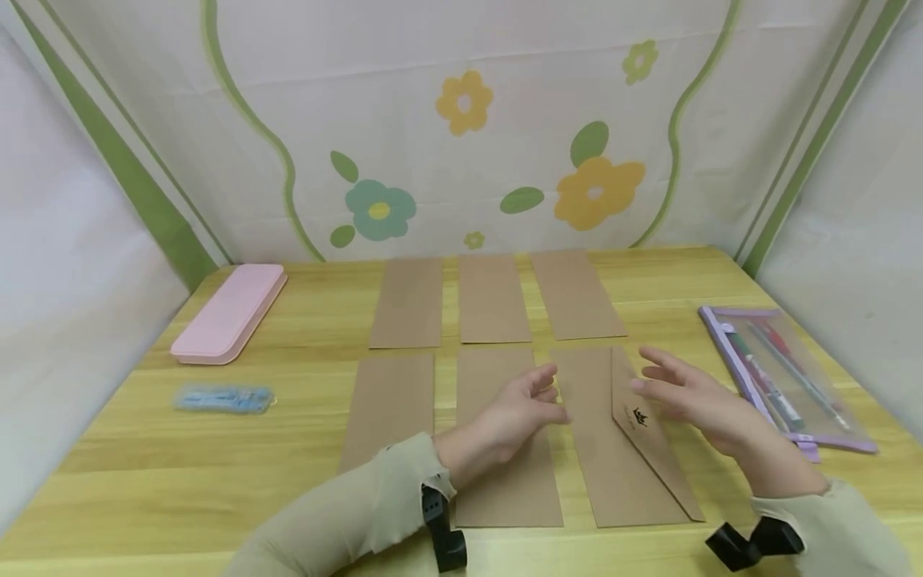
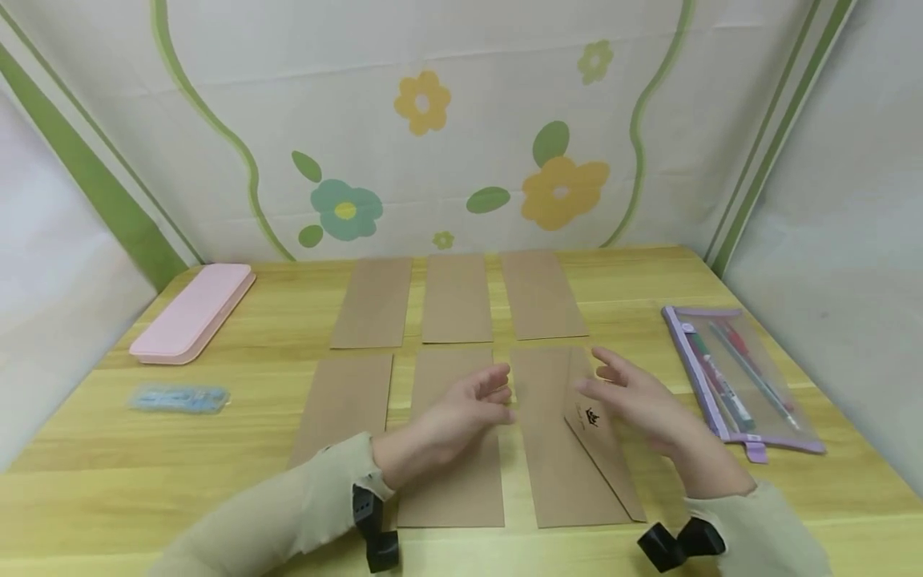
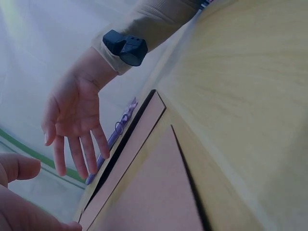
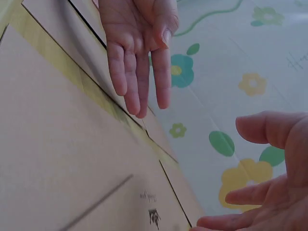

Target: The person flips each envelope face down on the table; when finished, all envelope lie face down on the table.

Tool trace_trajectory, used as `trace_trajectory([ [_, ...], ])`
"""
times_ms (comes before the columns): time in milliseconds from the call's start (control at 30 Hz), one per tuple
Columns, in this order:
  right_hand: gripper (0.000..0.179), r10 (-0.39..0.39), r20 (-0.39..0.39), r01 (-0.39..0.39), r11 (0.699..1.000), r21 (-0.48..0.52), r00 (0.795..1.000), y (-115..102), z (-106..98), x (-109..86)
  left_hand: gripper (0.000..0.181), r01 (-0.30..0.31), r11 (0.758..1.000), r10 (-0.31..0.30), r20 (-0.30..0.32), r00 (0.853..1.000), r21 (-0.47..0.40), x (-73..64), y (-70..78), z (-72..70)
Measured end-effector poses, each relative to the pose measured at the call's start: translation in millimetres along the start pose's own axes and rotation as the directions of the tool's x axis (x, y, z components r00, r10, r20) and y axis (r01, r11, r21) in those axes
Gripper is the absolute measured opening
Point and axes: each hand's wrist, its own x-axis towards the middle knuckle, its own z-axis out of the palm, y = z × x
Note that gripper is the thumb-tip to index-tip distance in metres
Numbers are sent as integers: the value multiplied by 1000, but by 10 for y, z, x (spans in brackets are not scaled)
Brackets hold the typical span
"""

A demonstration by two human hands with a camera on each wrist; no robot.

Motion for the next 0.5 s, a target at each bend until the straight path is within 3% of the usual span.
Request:
trace_trajectory([
  [300,70,4,43,-8,995,97,999,161,-75,48,73,28,999,-29,-9,1000,-22,92,-41,88],
  [500,69,-8,38,4,994,107,999,210,-73,73,72,27,999,-29,-22,999,-47,129,-43,116],
])
